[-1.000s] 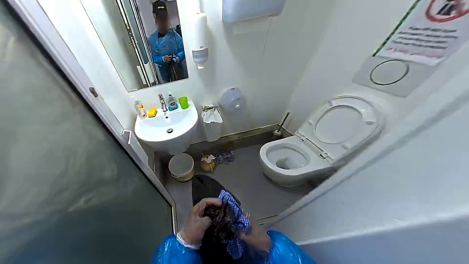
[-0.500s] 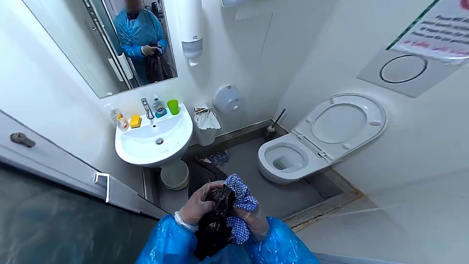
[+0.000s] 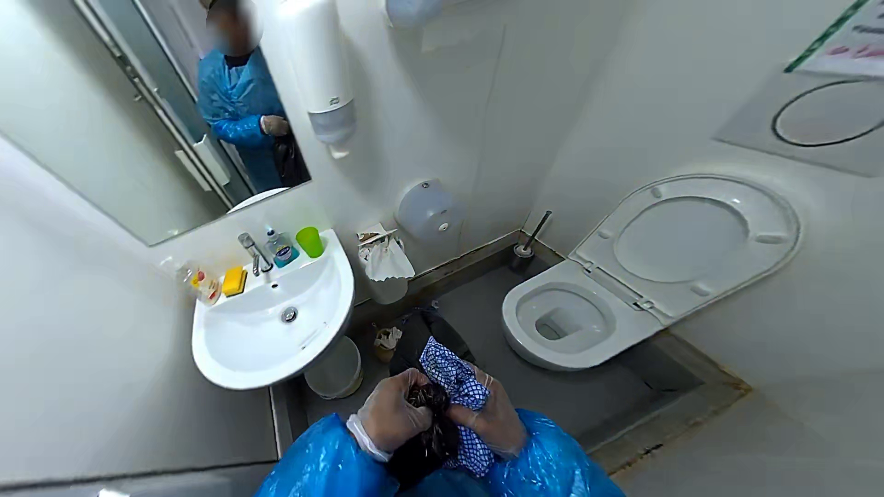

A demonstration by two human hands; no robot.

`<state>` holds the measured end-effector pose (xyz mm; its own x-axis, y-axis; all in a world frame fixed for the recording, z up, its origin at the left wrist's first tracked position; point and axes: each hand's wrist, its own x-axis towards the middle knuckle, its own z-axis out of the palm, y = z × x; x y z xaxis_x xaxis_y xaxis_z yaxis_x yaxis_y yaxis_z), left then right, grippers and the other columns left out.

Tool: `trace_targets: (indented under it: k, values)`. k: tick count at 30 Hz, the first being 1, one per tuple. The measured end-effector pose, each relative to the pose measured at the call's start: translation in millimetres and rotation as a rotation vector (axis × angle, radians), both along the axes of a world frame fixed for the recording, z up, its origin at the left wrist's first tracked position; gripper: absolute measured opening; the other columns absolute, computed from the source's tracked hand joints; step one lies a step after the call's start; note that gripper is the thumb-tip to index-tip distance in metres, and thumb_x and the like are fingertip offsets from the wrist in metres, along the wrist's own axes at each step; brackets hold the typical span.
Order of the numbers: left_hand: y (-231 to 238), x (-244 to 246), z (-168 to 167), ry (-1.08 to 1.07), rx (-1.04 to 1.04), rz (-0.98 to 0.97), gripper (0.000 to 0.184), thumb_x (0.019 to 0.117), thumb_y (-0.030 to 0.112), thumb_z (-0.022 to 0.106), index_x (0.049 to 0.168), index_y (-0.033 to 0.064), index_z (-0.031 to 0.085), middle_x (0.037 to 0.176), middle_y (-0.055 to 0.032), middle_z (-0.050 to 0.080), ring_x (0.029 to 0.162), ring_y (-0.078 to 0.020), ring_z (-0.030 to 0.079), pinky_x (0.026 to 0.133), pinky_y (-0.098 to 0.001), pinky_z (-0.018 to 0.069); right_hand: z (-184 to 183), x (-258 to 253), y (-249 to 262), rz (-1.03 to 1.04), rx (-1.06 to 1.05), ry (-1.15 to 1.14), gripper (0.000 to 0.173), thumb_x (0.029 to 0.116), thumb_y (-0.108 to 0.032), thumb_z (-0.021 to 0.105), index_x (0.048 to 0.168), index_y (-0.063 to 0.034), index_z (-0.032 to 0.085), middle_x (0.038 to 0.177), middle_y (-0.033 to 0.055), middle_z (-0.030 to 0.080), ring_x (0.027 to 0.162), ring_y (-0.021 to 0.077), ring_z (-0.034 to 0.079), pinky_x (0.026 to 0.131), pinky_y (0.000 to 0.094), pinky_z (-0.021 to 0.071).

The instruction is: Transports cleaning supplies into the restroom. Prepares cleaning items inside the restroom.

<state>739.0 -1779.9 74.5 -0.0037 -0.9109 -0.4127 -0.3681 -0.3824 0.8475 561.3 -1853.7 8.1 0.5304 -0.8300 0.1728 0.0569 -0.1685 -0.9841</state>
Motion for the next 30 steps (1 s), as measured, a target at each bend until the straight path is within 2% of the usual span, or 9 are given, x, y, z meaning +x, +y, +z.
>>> trace_targets:
  k: [6,10,12,16,19,23,25,27,30]
  values:
    - [-71,-19,-24,-0.353,-0.245,0.062,0.025,0.0853,0.007,0.063,0.109,0.0011,0.069,0.11,-0.014,0.069,0.101,-0.0245,0.068,0.09,-0.0448,0.056,5,-1,-49,-0.087,0.174,0.094,0.058,0.0662,-0.009,0.081,0.121,0.0031,0.064,0.106,0.0023,0.074,0.099,0.0011,0.069,0.091,0.0208,0.0575]
    - [-110,-29,-51,-0.466,-0.393,0.051,0.025,0.0841,0.001,0.063,0.108,-0.0007,0.071,0.111,-0.0184,0.07,0.102,-0.0299,0.07,0.089,-0.0465,0.0583,-7,1,-70,-0.238,0.229,0.32,0.064,0.0686,-0.018,0.08,0.128,-0.0009,0.064,0.109,0.0062,0.075,0.1,0.0079,0.071,0.093,0.0295,0.0574]
    - [-129,-30,-60,-0.448,-0.489,0.013,0.024,0.0818,-0.002,0.064,0.105,-0.001,0.072,0.107,-0.0183,0.07,0.1,-0.0302,0.071,0.087,-0.046,0.0594,-11,-3,-80,-0.304,0.276,0.307,0.065,0.0687,-0.018,0.08,0.129,-0.0006,0.063,0.111,0.0061,0.074,0.102,0.0065,0.07,0.094,0.0272,0.0564]
    - [-158,-15,-61,-0.143,-0.745,-0.2,0.024,0.0796,-0.006,0.06,0.098,0.0027,0.074,0.1,-0.0126,0.072,0.098,-0.0216,0.07,0.088,-0.0375,0.059,-11,-27,-86,-0.391,0.266,0.058,0.077,0.0681,-0.012,0.086,0.136,0.0056,0.056,0.121,0.0054,0.072,0.11,0.003,0.067,0.099,0.0211,0.0555]
    - [-176,-17,-55,0.11,-0.858,-0.281,0.021,0.0832,-0.005,0.057,0.093,0.0056,0.072,0.097,-0.0109,0.07,0.103,-0.0184,0.066,0.095,-0.0335,0.0535,4,-43,-100,-0.13,0.287,-0.044,0.069,0.0699,-0.001,0.085,0.133,0.0024,0.057,0.12,-0.0011,0.072,0.111,0.0007,0.066,0.1,0.0212,0.0553]
    - [-197,-18,-61,0.099,-1.03,-0.218,0.016,0.0904,0.001,0.057,0.093,0.0106,0.07,0.095,-0.0095,0.068,0.099,-0.0169,0.065,0.091,-0.0305,0.0545,18,-32,-121,-0.105,0.341,-0.007,0.059,0.0689,0.003,0.083,0.124,-0.0017,0.063,0.112,-0.0047,0.074,0.105,-0.0003,0.068,0.096,0.0207,0.0567]
    - [-204,-17,-71,0.173,-0.995,-0.118,0.014,0.0896,0.0,0.059,0.089,0.0084,0.07,0.093,-0.0076,0.068,0.099,-0.0139,0.065,0.091,-0.0279,0.0547,22,-25,-122,-0.173,0.368,0.096,0.061,0.0713,-0.003,0.085,0.127,-0.0011,0.062,0.113,-0.0031,0.073,0.105,-0.001,0.067,0.097,0.019,0.0555]
    - [-206,-16,-73,0.388,-0.807,0.007,0.017,0.08,-0.005,0.057,0.083,0.0049,0.07,0.092,-0.0035,0.068,0.098,-0.0097,0.064,0.09,-0.0252,0.0529,18,-24,-124,-0.146,0.385,0.154,0.063,0.0728,-0.006,0.086,0.131,-0.001,0.06,0.116,-0.0022,0.072,0.107,-0.0016,0.066,0.098,0.0178,0.0542]
    - [-207,-6,-71,0.686,-0.542,0.071,0.022,0.0744,-0.008,0.054,0.077,0.0097,0.067,0.091,0.0033,0.067,0.095,-0.0061,0.063,0.086,-0.0251,0.0529,10,-26,-125,-0.061,0.382,0.148,0.064,0.0726,-0.005,0.087,0.13,-0.0011,0.06,0.116,-0.0035,0.072,0.106,-0.0034,0.066,0.098,0.017,0.0537]
